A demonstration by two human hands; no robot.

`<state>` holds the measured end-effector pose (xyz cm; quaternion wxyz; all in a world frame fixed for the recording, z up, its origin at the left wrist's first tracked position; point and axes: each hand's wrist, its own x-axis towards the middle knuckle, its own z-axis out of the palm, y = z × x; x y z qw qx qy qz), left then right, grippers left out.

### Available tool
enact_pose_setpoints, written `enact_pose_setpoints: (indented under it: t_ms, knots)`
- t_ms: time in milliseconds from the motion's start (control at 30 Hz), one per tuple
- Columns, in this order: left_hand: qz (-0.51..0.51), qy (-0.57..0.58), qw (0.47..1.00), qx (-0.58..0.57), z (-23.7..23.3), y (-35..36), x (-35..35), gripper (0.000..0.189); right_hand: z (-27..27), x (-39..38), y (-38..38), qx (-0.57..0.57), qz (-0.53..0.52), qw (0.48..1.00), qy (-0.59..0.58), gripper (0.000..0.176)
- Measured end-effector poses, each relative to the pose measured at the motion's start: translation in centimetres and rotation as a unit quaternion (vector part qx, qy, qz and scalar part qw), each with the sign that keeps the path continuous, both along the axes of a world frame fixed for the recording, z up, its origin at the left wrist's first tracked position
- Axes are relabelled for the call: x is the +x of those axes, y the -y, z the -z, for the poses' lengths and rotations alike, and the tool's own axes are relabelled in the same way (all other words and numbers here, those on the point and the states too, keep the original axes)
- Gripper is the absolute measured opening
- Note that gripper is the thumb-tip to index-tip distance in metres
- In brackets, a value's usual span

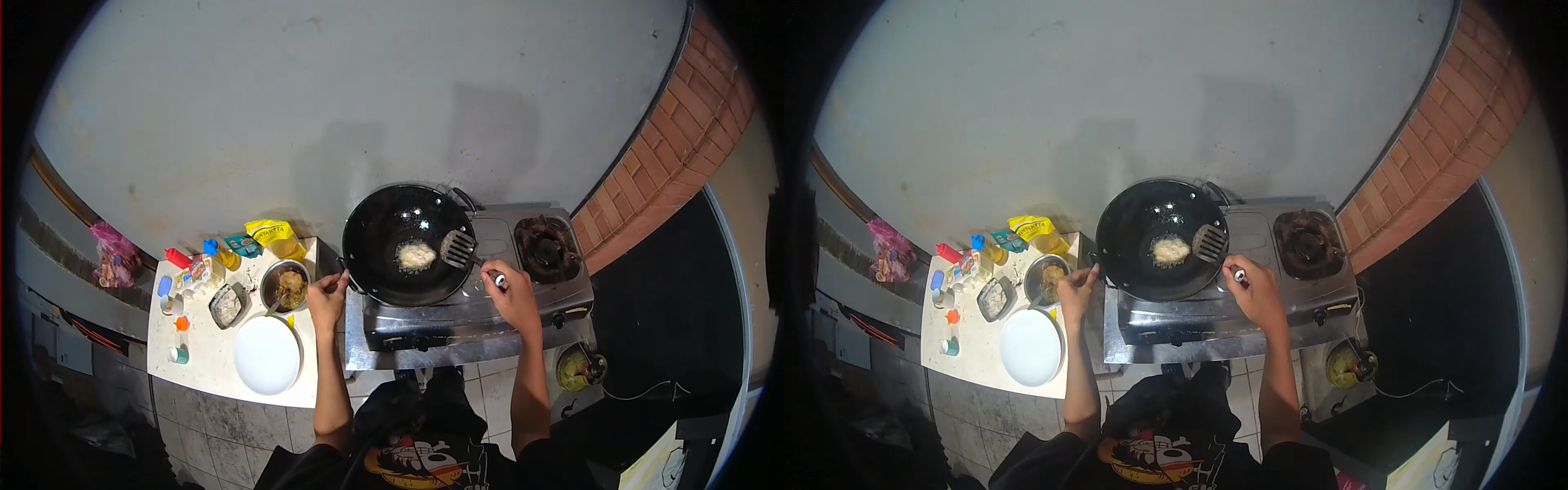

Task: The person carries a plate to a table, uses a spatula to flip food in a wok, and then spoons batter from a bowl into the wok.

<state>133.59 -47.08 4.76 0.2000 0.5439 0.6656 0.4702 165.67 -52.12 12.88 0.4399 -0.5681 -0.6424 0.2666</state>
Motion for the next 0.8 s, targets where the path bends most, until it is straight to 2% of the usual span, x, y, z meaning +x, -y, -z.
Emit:
enact_pose_setpoints:
  t_ms: [33, 100, 300, 433, 700, 800]
  knots:
    - [0.0, 0.001, 1.0, 0.003, -0.3, -0.2, -0.2, 0.029, 0.2, 0.1, -0.1, 0.008, 0.003, 1.0, 0.004, 0.01]
    - [0.01, 0.037, 0.997, -0.074, -0.9, 0.2, -0.7, 0.028, 0.3, 0.1, -0.1, 0.013, 0.008, 1.0, 0.008, 0.01]
    - [0.029, -0.013, 0.999, -0.018, -0.1, 0.0, -1.1, 0.027, 0.5, -0.3, -0.5, 0.027, 0.027, 0.999, -0.005, 0.009]
    - [0.043, 0.012, 0.998, -0.044, -0.6, 0.2, -0.7, 0.025, 0.6, -0.3, -0.6, 0.004, 0.019, 1.0, -0.009, 0.009]
    - [0.057, 0.007, 0.998, -0.017, -0.2, -0.1, -0.9, 0.027, 1.0, -1.4, -0.7, 0.015, 0.041, 0.999, -0.019, 0.009]
    - [0.073, 0.011, 0.994, -0.075, -0.7, 0.0, -1.1, 0.027, 1.5, -2.1, -0.9, 0.024, 0.057, 0.998, -0.016, 0.009]
